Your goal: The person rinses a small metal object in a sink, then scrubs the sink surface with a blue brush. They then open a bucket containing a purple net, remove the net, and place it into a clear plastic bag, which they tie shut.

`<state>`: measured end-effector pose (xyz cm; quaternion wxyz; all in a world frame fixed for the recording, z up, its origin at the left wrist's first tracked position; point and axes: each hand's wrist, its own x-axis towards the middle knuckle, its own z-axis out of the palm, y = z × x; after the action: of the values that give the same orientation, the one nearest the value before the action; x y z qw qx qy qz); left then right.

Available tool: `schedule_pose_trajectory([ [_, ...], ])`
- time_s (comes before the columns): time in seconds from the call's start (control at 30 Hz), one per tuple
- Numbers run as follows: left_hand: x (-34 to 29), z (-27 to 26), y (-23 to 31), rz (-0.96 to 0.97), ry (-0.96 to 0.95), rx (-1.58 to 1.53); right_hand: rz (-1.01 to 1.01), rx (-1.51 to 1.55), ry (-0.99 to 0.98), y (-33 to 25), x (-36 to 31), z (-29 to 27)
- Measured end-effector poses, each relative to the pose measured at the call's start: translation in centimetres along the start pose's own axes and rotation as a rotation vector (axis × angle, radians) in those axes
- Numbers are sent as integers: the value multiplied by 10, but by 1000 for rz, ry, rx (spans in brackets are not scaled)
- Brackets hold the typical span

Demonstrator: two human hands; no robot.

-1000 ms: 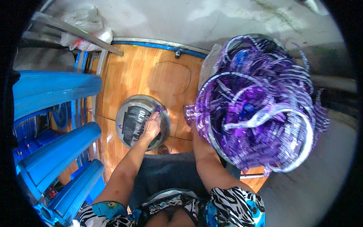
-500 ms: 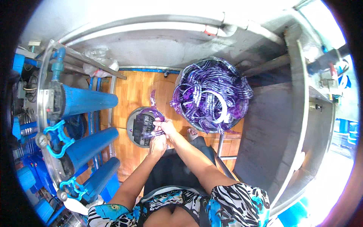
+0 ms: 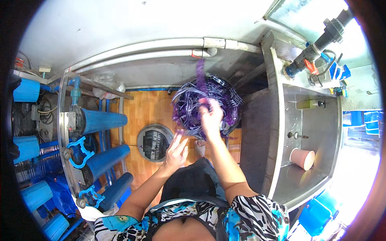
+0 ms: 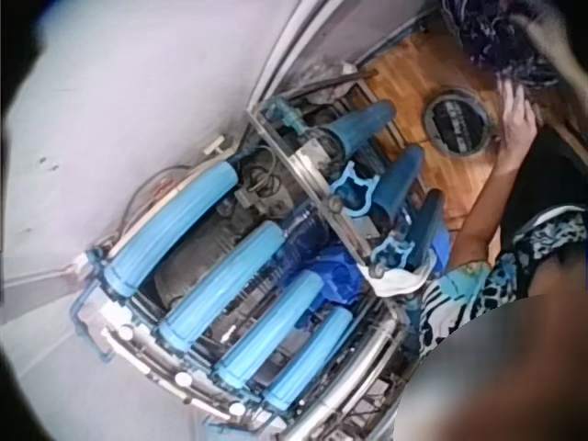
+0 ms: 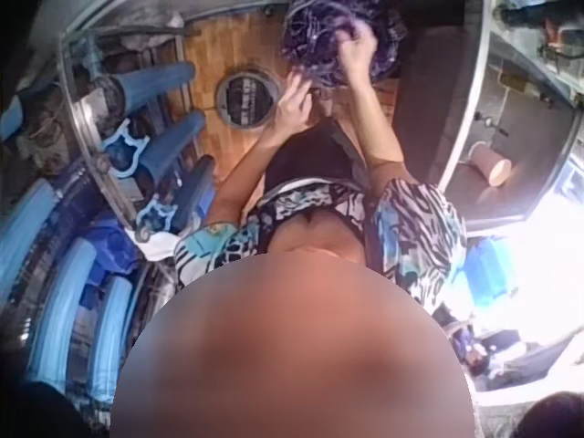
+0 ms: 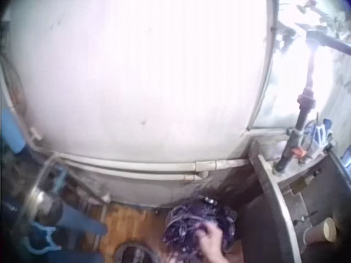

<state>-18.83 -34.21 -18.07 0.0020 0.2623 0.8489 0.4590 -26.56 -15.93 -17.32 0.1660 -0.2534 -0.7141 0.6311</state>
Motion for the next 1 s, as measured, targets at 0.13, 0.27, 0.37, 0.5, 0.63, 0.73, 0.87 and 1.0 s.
schedule_pose_trajectory([
  [0.13, 21, 26, -20, -105, 102, 18, -533, -386, 369, 0, 59, -42],
  [0.27, 33, 56, -83, -373, 375, 142, -507, -718, 406, 30, 76, -49],
  [0.37, 41, 74, -150, -701, 401, 251, -338, -891, 83, 54, 56, -33],
  [0.5, 58, 93, -217, -1148, 409, -197, -94, -989, -270, 70, 26, -11],
  [0.63, 80, 110, -244, -1382, 584, -1229, -17, -1058, -412, 85, 30, -3],
  [0.73, 97, 118, -251, -1349, 694, -1398, 48, -1133, -417, 109, 51, -2],
  [0.87, 108, 132, -220, -1021, 693, -630, 59, -1048, -418, 157, 73, -3],
  [1.0, 104, 159, -147, -490, 378, 112, 60, -993, -375, 197, 96, -2],
])
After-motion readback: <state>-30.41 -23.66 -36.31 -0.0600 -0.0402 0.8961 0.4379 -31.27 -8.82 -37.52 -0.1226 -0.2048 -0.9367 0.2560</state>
